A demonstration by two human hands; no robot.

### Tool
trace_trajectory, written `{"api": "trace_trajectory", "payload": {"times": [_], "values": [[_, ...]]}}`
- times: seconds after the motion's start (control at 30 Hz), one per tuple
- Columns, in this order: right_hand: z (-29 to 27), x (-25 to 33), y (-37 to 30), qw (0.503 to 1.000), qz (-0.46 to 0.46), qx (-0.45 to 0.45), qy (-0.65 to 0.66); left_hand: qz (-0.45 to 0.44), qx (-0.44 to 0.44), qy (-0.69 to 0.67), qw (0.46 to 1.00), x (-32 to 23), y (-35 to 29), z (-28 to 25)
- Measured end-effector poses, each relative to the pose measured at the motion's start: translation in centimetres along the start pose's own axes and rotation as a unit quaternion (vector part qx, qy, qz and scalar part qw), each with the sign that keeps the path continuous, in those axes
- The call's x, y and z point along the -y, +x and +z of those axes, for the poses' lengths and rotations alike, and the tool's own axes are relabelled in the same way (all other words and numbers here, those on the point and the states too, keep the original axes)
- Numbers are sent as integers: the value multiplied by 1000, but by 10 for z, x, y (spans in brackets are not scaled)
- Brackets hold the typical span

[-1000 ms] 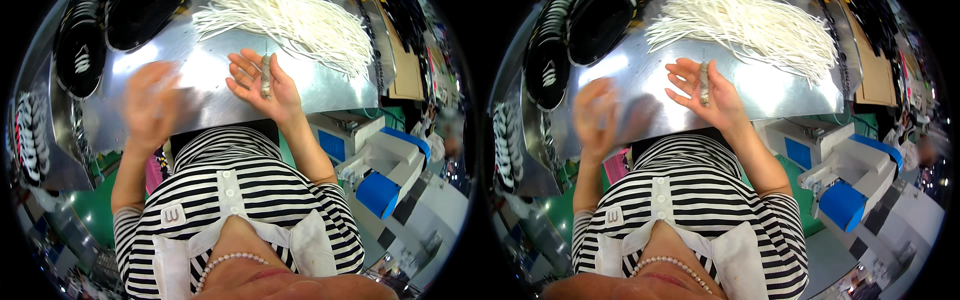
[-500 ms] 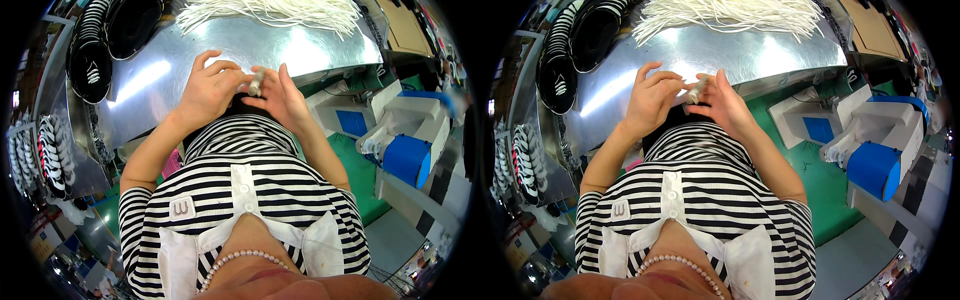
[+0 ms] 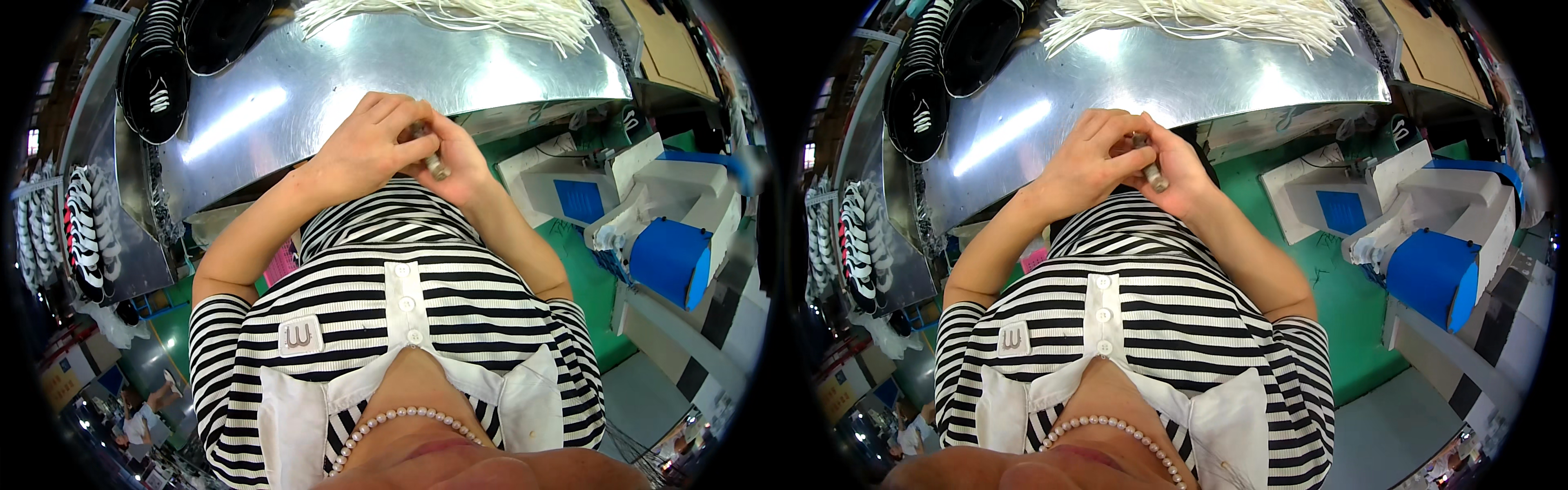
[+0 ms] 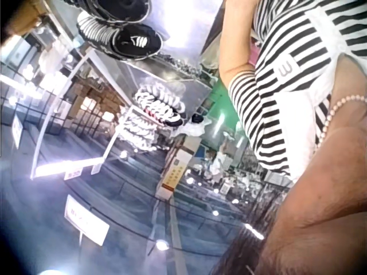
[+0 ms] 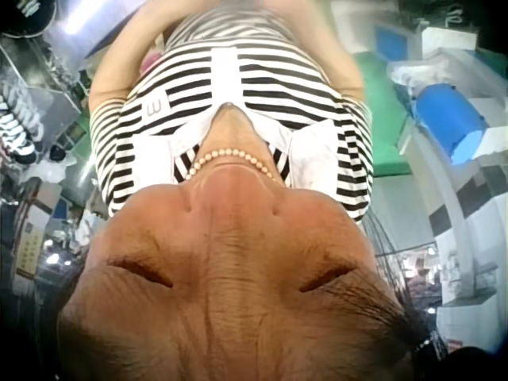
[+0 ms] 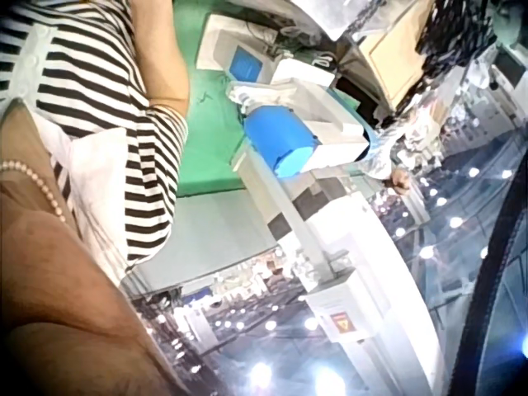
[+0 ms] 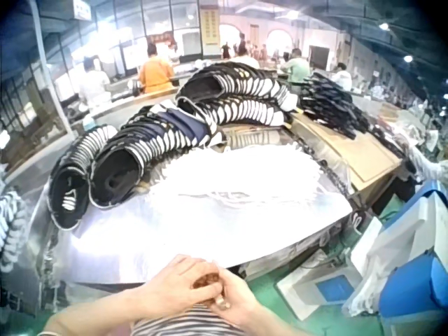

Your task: The person threads white shoelaces through the eyelets of a sneaker, pulls the laces taut, and adjusts them. The person then uses a small tool to trim the lace ends and continues lacing the shoe.

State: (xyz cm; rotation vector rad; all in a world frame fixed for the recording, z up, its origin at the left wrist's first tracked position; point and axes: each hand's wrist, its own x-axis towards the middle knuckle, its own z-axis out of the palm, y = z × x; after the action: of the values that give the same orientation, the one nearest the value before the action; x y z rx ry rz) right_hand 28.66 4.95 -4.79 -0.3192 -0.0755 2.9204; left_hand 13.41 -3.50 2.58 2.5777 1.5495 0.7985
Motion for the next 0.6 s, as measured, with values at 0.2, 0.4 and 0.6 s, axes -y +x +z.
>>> {"api": "trace_trajectory", "payload": {"times": [0.2, 0.4, 0.6], "values": [[5, -10, -15, 989, -37, -65, -129, 11, -16, -3, 1000, 2, -9, 5], [36, 7, -48, 821, -182, -114, -530, -45, -37, 46, 997, 5, -18, 2], [36, 18, -46, 802, -171, -118, -560, -79, -53, -13, 995, 4, -17, 2]]}}
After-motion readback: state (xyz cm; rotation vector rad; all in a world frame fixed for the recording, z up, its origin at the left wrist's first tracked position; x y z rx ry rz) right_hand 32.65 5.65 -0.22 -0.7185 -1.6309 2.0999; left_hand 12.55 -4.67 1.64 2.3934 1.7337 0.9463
